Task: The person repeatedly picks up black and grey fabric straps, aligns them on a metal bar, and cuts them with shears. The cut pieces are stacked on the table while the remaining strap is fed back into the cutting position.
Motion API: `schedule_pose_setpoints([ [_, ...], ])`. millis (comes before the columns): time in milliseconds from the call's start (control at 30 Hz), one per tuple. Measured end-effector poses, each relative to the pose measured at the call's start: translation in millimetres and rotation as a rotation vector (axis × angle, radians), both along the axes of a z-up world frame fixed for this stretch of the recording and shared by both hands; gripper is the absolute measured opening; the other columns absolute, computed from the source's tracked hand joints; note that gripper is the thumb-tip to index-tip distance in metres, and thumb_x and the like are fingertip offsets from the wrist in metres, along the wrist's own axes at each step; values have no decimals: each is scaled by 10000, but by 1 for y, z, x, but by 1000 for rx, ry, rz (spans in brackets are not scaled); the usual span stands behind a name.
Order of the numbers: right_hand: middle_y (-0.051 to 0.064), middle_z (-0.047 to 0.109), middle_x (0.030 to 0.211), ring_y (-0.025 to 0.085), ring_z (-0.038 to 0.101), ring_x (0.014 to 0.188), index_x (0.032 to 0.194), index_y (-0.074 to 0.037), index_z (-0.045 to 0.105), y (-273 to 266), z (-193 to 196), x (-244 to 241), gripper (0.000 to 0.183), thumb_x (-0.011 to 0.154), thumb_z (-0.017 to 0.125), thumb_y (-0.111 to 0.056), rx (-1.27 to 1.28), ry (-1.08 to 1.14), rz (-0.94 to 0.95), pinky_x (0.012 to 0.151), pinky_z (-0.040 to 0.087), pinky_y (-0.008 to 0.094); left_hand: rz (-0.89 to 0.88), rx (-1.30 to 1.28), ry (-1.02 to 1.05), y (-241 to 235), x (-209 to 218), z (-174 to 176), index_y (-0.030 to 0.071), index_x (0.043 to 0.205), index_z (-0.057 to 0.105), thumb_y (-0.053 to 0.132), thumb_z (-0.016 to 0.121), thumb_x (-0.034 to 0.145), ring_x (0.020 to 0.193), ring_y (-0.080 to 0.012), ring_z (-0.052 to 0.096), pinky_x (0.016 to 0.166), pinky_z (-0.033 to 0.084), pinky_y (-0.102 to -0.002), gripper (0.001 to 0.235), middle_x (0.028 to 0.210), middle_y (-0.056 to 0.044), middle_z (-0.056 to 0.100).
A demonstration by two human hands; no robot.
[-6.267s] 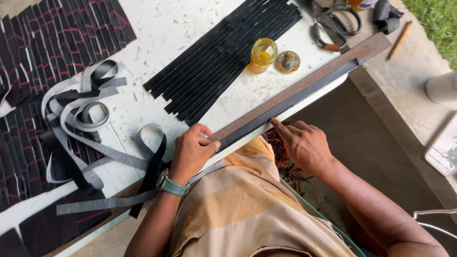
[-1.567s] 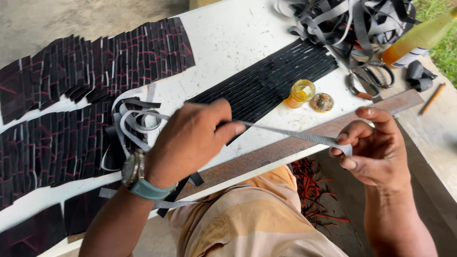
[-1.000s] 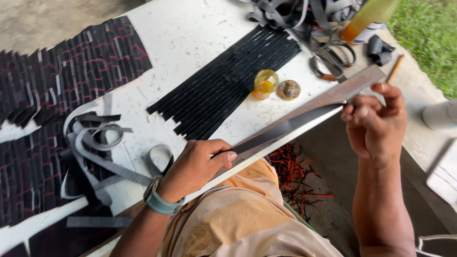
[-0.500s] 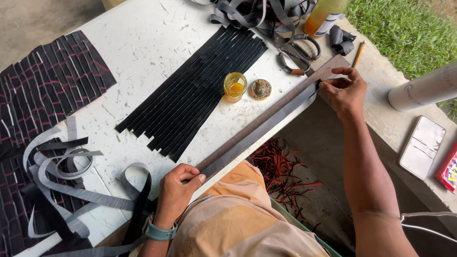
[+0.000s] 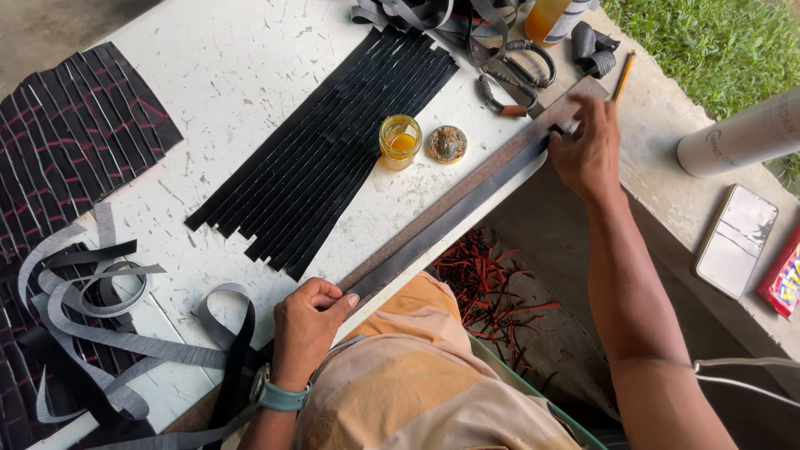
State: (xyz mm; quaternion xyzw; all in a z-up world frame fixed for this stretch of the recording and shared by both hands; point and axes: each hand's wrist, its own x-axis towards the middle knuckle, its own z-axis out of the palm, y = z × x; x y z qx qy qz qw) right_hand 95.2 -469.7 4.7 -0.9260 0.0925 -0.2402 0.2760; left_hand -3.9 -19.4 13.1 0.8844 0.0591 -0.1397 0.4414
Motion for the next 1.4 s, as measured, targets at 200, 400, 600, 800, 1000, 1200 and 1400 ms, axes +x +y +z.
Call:
schedule_pose_setpoints([
  [200,171,496,1350,250,575,1131,1402,-122,632,61,72,13,652,781,751,34,37,-8,336,883,590,327,-49,-233,71,14,-1,4,20,986,696,151,751,817,708,-140,761,626,588,-287,221,797,-107,808],
  [400,59,546,1373,282,436,1254,1229,-336,787,146,73,52,589,875,588,89,-643,207,652,1074,404,417,-60,-211,114,20,-3,4,-9,932,714,146,766,825,673,-128,754,633,580,-276,195,745,-100,811],
  [600,25,541,1348,238,434,1133,1154,-340,791,184,72,81,473,942,563,15,-761,509,699,960,399,360,-106,-218,149,24,0,2,8,937,715,160,761,828,657,-128,765,627,590,-282,193,746,-105,814],
  [800,0,528,1388,231,436,1189,1156,-316,789,179,97,72,574,824,565,95,-611,500,716,1005,364,391,-104,-231,79,23,1,1,-2,929,709,176,790,831,685,-122,767,645,584,-285,219,777,-117,810],
  [1000,90,561,1314,299,432,1258,1022,-179,819,127,114,36,488,677,658,127,-407,401,773,1092,317,488,-64,-238,147,17,0,-1,-9,966,702,157,764,827,605,-154,709,567,557,-300,225,764,-106,811],
  [1200,106,649,1338,209,631,1192,1469,-108,571,46,104,-32,659,855,558,132,469,23,624,1016,515,296,-12,-215,169,16,4,-3,-8,977,724,163,793,805,611,-139,732,569,572,-282,252,775,-101,815],
  [1400,141,604,1448,263,705,981,1613,-147,296,18,33,-37,978,716,580,118,192,297,186,757,562,330,10,-229,234,16,4,-9,-12,953,723,143,780,818,614,-145,727,570,591,-283,213,758,-117,799],
])
